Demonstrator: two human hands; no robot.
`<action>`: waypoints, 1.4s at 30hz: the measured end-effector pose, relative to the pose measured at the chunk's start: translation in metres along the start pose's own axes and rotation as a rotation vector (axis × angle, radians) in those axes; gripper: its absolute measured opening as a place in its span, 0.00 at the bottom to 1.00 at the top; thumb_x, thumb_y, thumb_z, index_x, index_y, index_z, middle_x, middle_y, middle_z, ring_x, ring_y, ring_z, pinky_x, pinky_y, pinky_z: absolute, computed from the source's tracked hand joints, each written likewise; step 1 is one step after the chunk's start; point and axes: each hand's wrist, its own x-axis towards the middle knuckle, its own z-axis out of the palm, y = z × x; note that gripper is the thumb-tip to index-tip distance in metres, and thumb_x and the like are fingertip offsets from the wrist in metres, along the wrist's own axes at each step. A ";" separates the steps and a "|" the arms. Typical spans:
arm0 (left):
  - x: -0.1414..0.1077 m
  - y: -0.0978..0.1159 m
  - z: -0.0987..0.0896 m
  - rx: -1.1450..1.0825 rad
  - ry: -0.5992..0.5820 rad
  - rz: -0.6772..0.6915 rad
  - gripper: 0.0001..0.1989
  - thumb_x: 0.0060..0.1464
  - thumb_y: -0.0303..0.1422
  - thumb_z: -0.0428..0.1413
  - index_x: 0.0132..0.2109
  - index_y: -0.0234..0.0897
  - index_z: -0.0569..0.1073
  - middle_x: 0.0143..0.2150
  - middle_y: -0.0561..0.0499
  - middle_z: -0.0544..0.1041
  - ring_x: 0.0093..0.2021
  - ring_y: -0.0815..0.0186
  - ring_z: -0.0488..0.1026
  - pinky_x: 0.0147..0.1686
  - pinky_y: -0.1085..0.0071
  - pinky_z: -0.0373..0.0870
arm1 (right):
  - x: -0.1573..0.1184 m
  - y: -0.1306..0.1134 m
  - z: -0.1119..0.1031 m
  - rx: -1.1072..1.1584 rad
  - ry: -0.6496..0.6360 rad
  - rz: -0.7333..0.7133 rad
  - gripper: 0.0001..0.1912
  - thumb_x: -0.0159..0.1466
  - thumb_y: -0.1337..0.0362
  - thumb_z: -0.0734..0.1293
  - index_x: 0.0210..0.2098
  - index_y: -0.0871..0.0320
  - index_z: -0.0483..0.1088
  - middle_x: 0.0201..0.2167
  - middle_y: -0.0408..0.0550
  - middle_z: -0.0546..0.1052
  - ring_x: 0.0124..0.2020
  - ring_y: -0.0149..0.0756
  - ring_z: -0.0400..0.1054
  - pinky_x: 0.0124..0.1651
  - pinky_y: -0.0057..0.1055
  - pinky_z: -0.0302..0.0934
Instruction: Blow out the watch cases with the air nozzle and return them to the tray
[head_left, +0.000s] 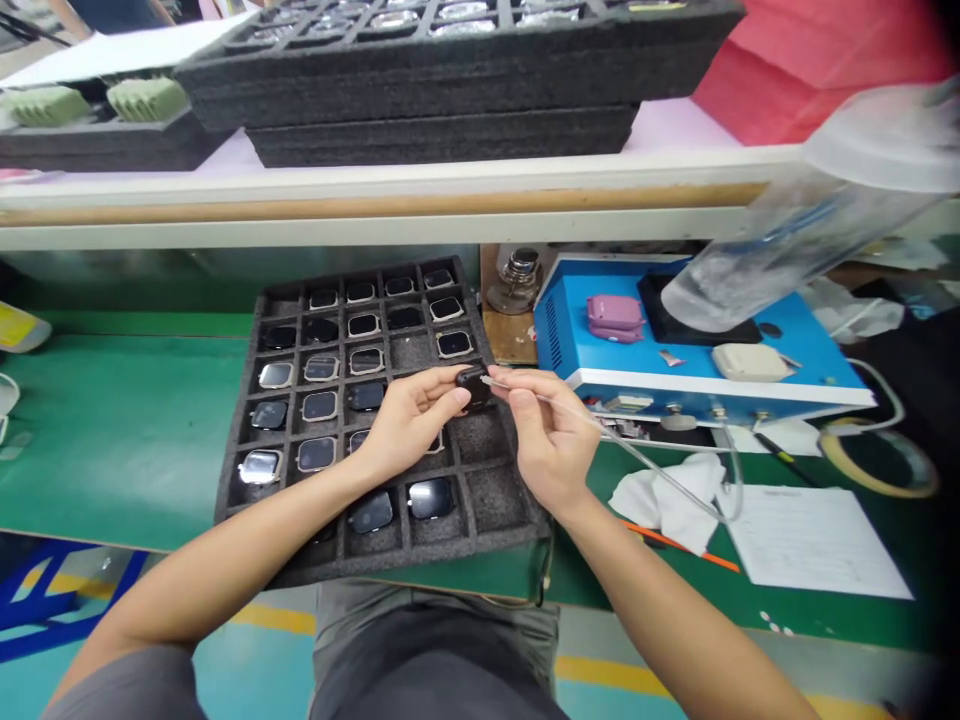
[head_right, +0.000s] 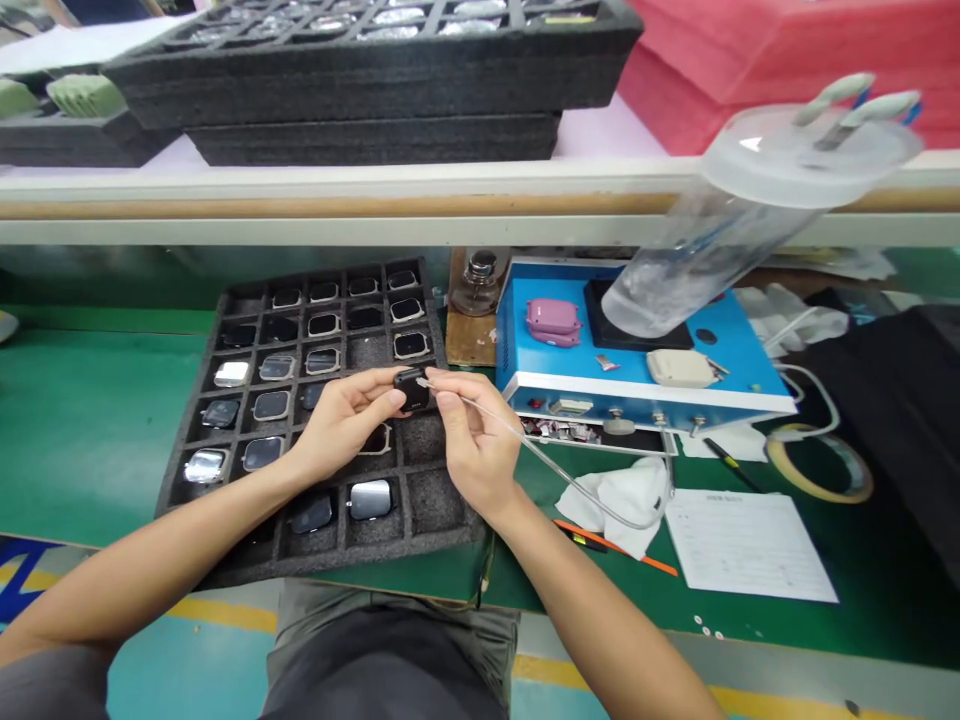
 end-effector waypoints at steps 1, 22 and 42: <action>0.000 0.000 0.000 -0.006 -0.004 0.004 0.21 0.58 0.41 0.65 0.54 0.34 0.80 0.49 0.42 0.85 0.49 0.57 0.82 0.51 0.63 0.77 | 0.000 -0.001 0.000 -0.004 0.000 -0.007 0.07 0.71 0.63 0.67 0.43 0.52 0.78 0.45 0.50 0.81 0.50 0.44 0.78 0.54 0.48 0.76; -0.002 -0.002 0.001 -0.027 -0.006 0.023 0.22 0.57 0.40 0.66 0.55 0.35 0.81 0.54 0.42 0.83 0.56 0.53 0.80 0.60 0.57 0.74 | -0.001 -0.002 -0.002 -0.059 0.008 -0.014 0.07 0.71 0.62 0.67 0.42 0.52 0.78 0.44 0.49 0.82 0.50 0.44 0.79 0.54 0.50 0.76; 0.002 0.003 -0.003 0.110 0.056 0.055 0.22 0.55 0.42 0.66 0.54 0.35 0.82 0.54 0.42 0.83 0.54 0.53 0.81 0.59 0.56 0.75 | 0.009 -0.004 0.003 -0.033 -0.030 -0.043 0.07 0.71 0.63 0.66 0.42 0.52 0.77 0.44 0.49 0.81 0.49 0.40 0.78 0.51 0.40 0.76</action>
